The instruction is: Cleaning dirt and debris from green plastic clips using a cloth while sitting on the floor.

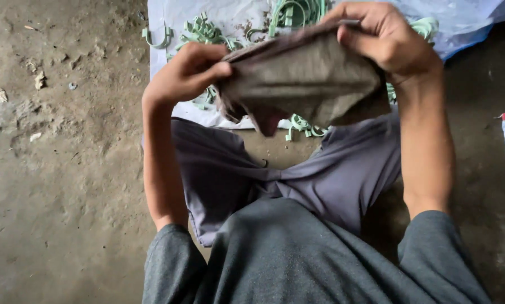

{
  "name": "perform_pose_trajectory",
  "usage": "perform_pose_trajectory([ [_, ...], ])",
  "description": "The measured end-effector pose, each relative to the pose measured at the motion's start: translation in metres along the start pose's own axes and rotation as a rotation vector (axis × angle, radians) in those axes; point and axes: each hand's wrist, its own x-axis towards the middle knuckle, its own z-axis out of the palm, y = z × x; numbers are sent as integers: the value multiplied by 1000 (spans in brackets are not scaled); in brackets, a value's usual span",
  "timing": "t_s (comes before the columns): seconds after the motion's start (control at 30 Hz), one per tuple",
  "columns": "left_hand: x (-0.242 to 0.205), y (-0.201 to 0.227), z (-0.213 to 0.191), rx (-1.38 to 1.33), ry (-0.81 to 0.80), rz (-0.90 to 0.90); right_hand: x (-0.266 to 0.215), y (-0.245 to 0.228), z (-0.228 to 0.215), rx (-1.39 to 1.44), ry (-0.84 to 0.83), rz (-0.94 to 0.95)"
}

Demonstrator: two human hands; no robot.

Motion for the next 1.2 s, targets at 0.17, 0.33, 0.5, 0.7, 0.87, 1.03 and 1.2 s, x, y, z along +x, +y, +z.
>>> perform_pose_trajectory([
  [0.17,-3,15,4,154,1,-80,-5,12,-2,-4,-157,-30],
  [0.33,18,40,23,269,-8,-14,-3,5,19,18,-77,-210],
  [0.5,52,31,60,-211,132,127,1,-3,38,0,29,-239],
  [0.7,62,50,38,-31,200,121,-4,-4,36,-606,324,-358],
  [0.87,76,54,27,192,242,187,2,-10,36,-547,365,-270],
  [1.03,76,45,28,174,297,190,6,24,19,-139,176,-105],
  [1.2,86,21,45,-465,374,218,21,46,26,464,-16,-315],
])
